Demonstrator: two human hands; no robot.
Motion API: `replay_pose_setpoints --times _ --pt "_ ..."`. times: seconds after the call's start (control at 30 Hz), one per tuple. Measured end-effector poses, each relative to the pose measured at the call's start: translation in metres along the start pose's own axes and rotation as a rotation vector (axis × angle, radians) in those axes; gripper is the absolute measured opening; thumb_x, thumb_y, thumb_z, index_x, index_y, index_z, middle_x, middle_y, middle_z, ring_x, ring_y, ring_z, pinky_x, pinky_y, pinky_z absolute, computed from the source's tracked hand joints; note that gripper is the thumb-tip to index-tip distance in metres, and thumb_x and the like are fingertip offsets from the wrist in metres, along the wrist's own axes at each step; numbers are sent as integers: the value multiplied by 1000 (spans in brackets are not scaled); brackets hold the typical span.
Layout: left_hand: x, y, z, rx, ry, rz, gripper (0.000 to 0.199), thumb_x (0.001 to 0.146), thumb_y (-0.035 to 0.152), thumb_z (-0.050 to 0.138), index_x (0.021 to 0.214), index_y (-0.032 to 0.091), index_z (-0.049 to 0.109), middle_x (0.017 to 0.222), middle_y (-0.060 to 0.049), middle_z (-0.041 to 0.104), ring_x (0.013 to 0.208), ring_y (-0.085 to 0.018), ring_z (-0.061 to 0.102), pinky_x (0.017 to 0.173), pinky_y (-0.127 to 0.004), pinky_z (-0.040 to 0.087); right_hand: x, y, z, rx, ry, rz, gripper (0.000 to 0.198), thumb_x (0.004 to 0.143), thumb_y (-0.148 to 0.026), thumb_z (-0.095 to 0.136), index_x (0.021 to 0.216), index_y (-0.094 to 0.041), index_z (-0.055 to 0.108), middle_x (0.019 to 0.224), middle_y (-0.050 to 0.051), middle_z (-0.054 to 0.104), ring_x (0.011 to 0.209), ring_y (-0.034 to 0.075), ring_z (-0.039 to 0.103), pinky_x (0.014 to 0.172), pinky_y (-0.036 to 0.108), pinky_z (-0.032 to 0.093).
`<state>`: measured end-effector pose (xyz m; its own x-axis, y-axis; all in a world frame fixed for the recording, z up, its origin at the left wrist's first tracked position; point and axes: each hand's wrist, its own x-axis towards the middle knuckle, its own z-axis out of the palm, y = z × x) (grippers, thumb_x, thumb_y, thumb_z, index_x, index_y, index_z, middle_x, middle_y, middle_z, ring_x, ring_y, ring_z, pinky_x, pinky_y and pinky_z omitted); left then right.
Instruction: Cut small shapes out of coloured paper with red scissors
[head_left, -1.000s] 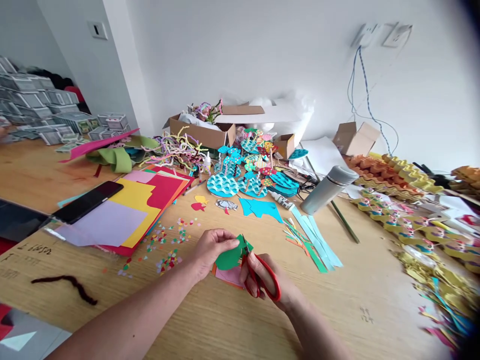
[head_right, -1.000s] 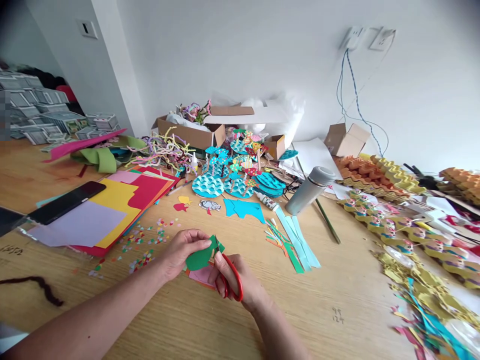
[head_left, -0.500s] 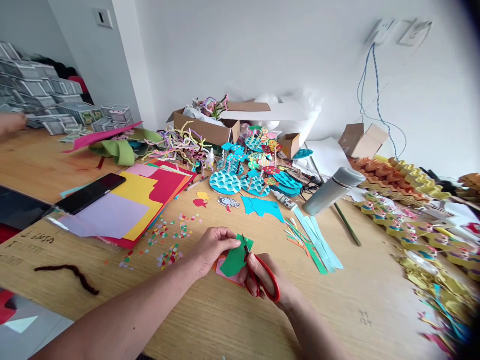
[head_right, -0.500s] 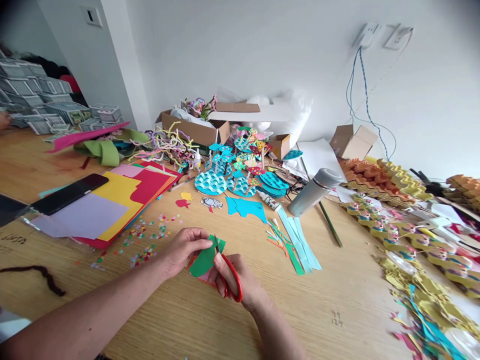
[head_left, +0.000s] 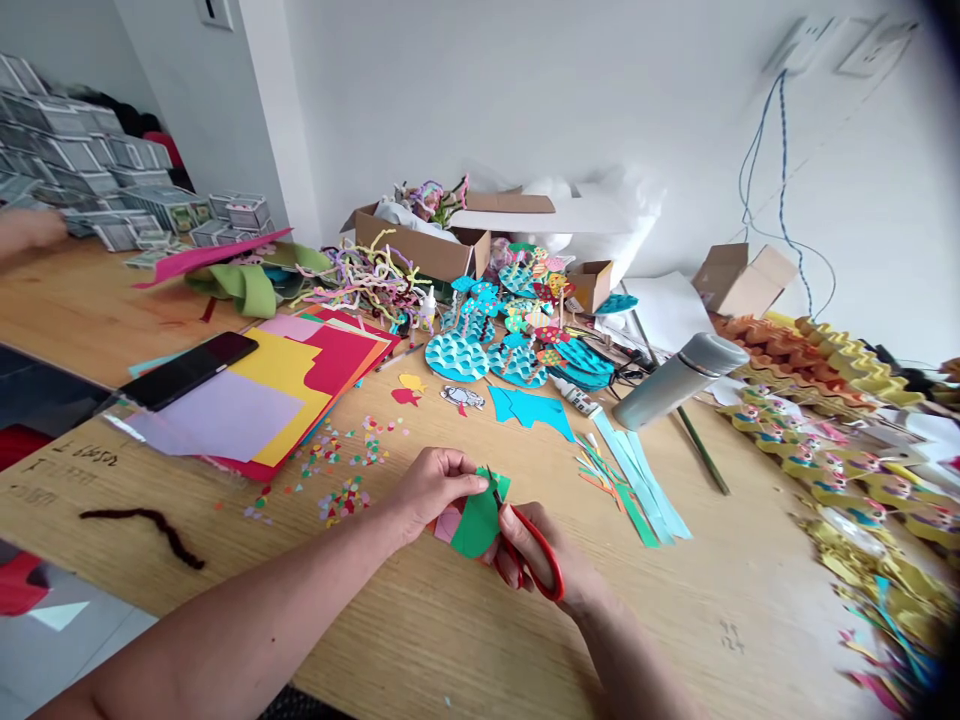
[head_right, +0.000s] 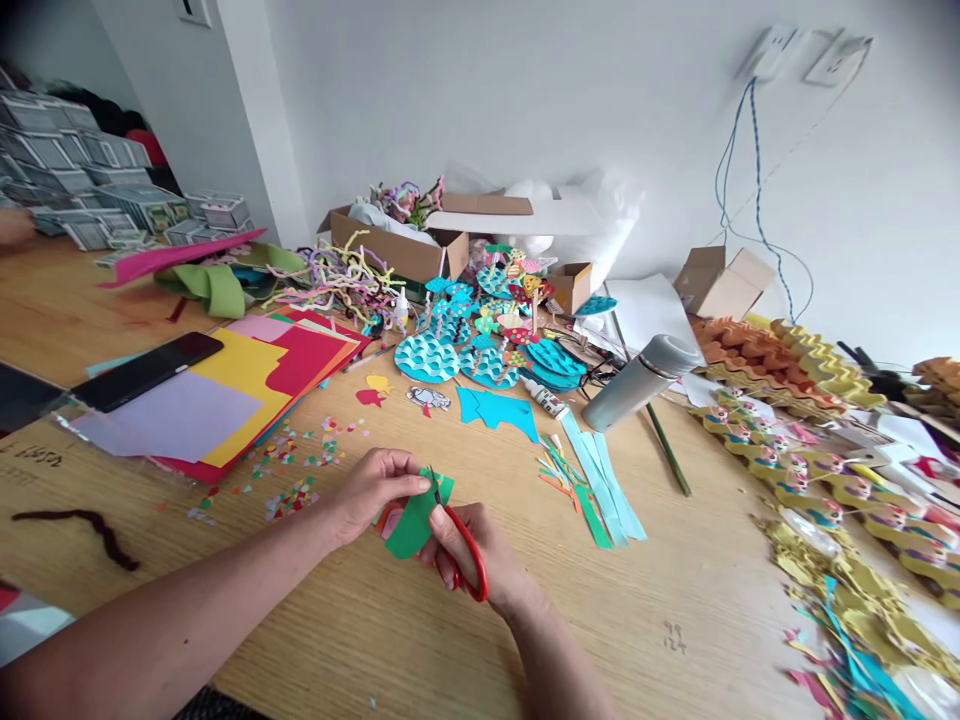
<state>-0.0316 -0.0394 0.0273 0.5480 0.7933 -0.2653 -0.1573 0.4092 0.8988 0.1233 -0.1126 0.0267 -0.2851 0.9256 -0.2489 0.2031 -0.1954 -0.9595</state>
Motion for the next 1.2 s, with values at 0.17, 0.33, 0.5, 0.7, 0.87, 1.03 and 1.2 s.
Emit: replay_pose_setpoints --times 0.17,0.33,0.5,0.7,0.87,1.03,1.2 --pt "-1 1 0 16 13 1 28 53 36 77 61 13 64 59 -2 62 52 -11 52 54 -24 39 0 -2 0 -40 8 33 67 81 -74 38 55 -16 57 37 -2 43 34 7 34 37 22 24" --pt "-1 2 0 9 19 7 26 54 35 76 60 14 62 57 0 59 51 -10 50 53 -24 38 0 -1 0 -38 27 51 66 81 -74 40 55 -16 58 37 -2 44 34 8 34 38 22 25" --pt "-1 2 0 8 10 12 25 56 34 75 60 14 61 57 0 59 52 -10 50 55 -25 38 0 1 1 -10 34 49 66 81 -73 39 56 -15 59 37 -2 43 34 8 34 39 23 27" --pt "0 0 0 -5 7 4 23 55 31 75 60 14 61 58 0 59 53 -10 50 57 -25 39 0 -2 1 -27 23 43 68 81 -75 37 50 -17 54 37 -2 43 34 8 34 40 23 26" --pt "0 -1 0 -11 10 12 22 55 31 74 60 14 62 58 0 60 54 -10 51 57 -25 39 1 -3 2 -23 15 30 68 81 -74 36 46 -18 50 36 -2 42 34 7 34 40 24 25" --pt "0 -1 -1 -23 2 8 23 56 31 75 63 13 63 61 -2 62 56 -11 53 59 -26 41 1 -2 2 -41 25 40 69 82 -75 34 47 -18 51 35 -2 42 33 7 33 40 24 25" --pt "1 -3 -1 -41 -9 -2 24 56 32 76 64 13 64 62 -2 63 56 -11 54 59 -27 41 0 -4 3 -58 39 67 70 80 -76 34 46 -18 51 37 -2 44 34 7 33 40 24 24"
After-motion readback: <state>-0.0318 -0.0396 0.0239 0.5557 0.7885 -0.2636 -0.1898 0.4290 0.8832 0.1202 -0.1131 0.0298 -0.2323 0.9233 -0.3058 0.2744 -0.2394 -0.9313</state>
